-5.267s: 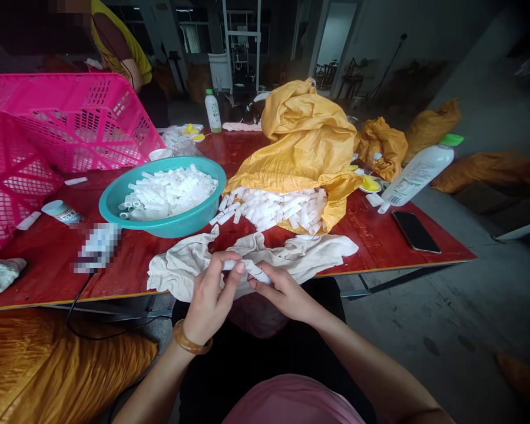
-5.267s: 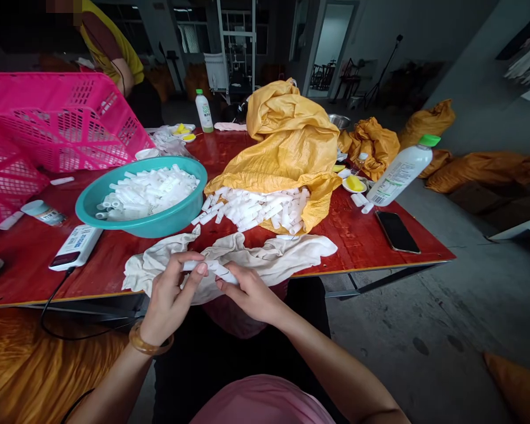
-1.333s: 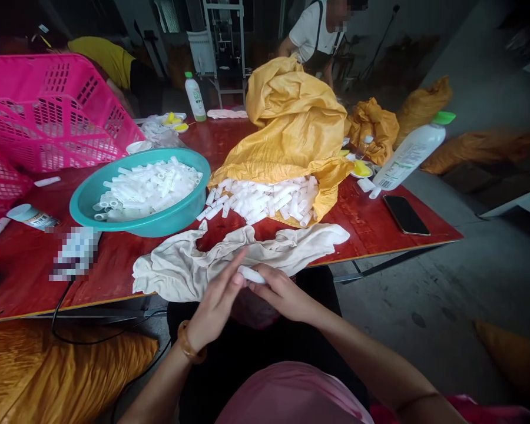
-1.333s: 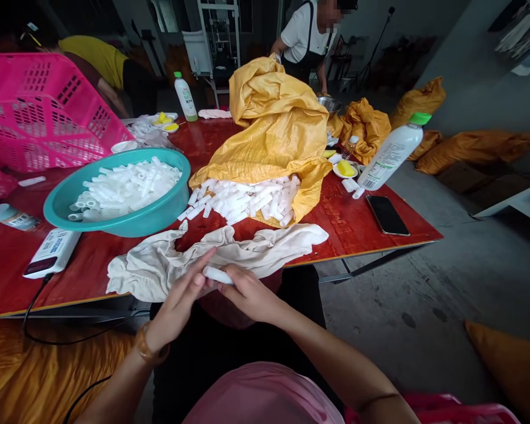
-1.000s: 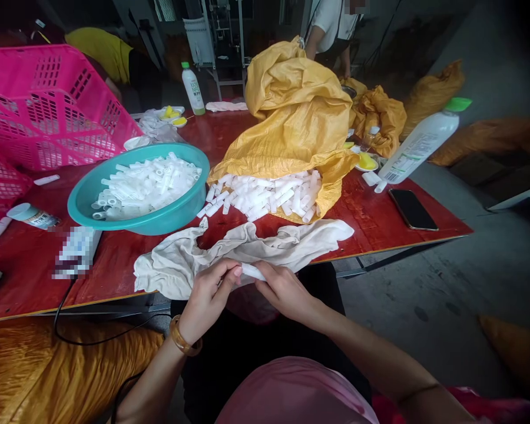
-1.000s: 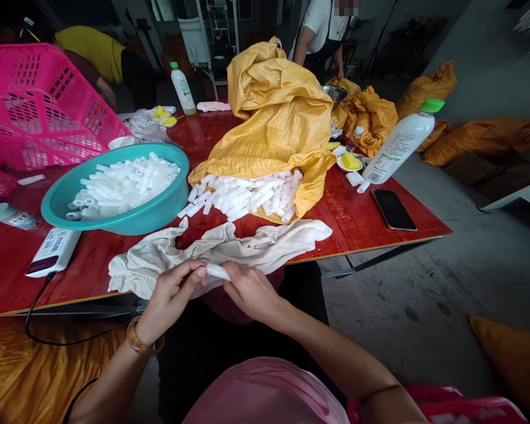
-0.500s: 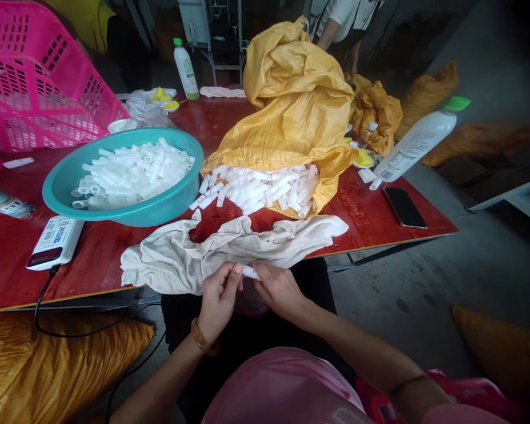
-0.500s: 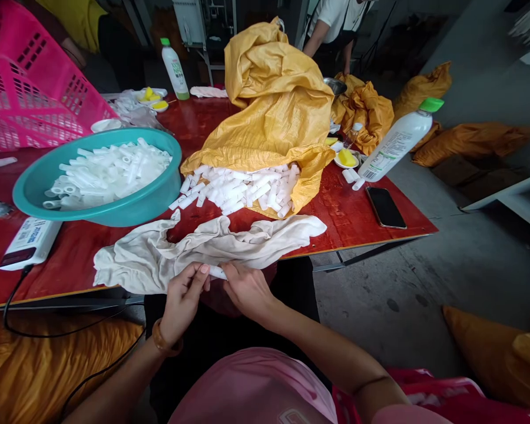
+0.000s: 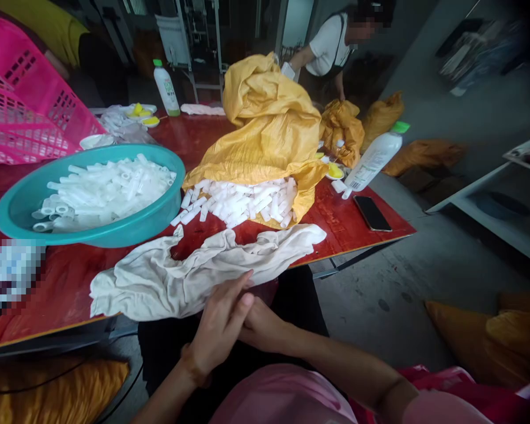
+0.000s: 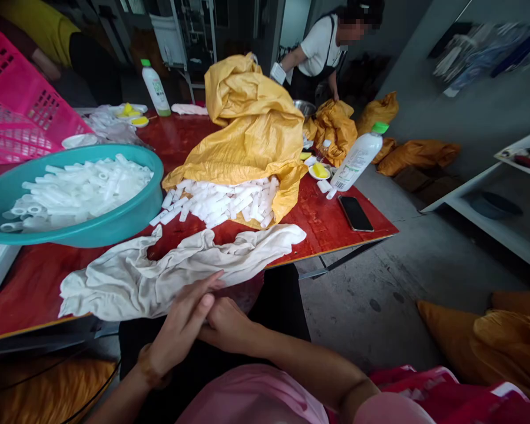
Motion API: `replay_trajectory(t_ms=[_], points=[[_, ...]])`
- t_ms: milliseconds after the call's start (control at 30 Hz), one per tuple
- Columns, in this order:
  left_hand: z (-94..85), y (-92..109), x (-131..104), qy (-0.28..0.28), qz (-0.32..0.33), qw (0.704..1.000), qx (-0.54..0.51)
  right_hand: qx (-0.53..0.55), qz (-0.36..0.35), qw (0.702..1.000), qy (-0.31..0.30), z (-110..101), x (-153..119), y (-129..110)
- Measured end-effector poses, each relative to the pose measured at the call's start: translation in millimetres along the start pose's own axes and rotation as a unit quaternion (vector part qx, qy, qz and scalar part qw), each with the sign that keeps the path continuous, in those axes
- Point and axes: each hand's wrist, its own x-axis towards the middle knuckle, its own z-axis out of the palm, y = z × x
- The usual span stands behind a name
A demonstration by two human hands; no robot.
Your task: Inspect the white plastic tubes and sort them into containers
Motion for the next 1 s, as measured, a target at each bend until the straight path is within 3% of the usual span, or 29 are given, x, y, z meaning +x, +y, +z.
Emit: replay_trajectory(t_ms=[67, 167, 267, 333, 400, 433, 533, 633, 700, 767, 867, 933, 1000], points=[[-10.7, -0.2, 1.2, 0.027, -0.023, 0.999, -0.026, -0.066, 0.050, 0.996, -0.019, 2.0, -10.0, 5.6], [-46.4, -5.7, 4.6, 0.135, -0.033, 0.990, 0.004, -0.171, 0.100, 0.979, -0.044, -10.4, -24.8, 16.4], [-79.5, -12.9, 7.7, 0.133, -0.035, 0.987, 0.087, -0.189, 0.064, 0.978, -0.056, -51.4, -21.5, 21.0], [-94.7, -19.1, 9.5, 0.132, -0.044, 0.985, 0.105, -0.236, 0.061, 0.970, -0.012, -92.2, -4.0, 23.0], [-110.9, -27.0, 13.6, 0.155, -0.058, 0.981, 0.098, -0.381, 0.093, 0.916, 0.090, -134.3, 23.6, 28.4], [-121.7, -31.3, 17.4, 0.170, -0.063, 0.979, 0.092, -0.457, 0.096, 0.878, 0.103, -152.5, 39.2, 32.8], [-167.6, -43.1, 39.1, 0.228, -0.061, 0.966, 0.108, -0.599, 0.038, 0.798, 0.047, -187.9, 79.9, 49.1], [-218.5, -53.0, 78.4, 0.256, -0.054, 0.935, 0.238, -0.629, -0.017, 0.778, -0.001, -199.9, 98.0, 60.1], [-241.6, -60.7, 111.8, 0.208, -0.064, 0.903, 0.370, -0.589, -0.040, 0.807, 0.026, -202.0, 98.2, 60.7], [-251.5, -70.2, 145.2, 0.143, -0.081, 0.886, 0.434, -0.488, -0.026, 0.864, 0.122, -200.9, 92.5, 56.1], [-249.8, -83.7, 181.7, 0.065, -0.108, 0.891, 0.437, -0.207, 0.067, 0.933, 0.287, -189.6, 77.2, 44.2], [-247.3, -87.5, 190.6, 0.033, -0.115, 0.891, 0.438, 0.039, 0.115, 0.942, 0.312, -174.2, 64.0, 36.3], [-247.9, -83.9, 185.7, 0.021, -0.106, 0.889, 0.445, 0.251, 0.140, 0.918, 0.274, -153.9, 50.6, 29.9]])
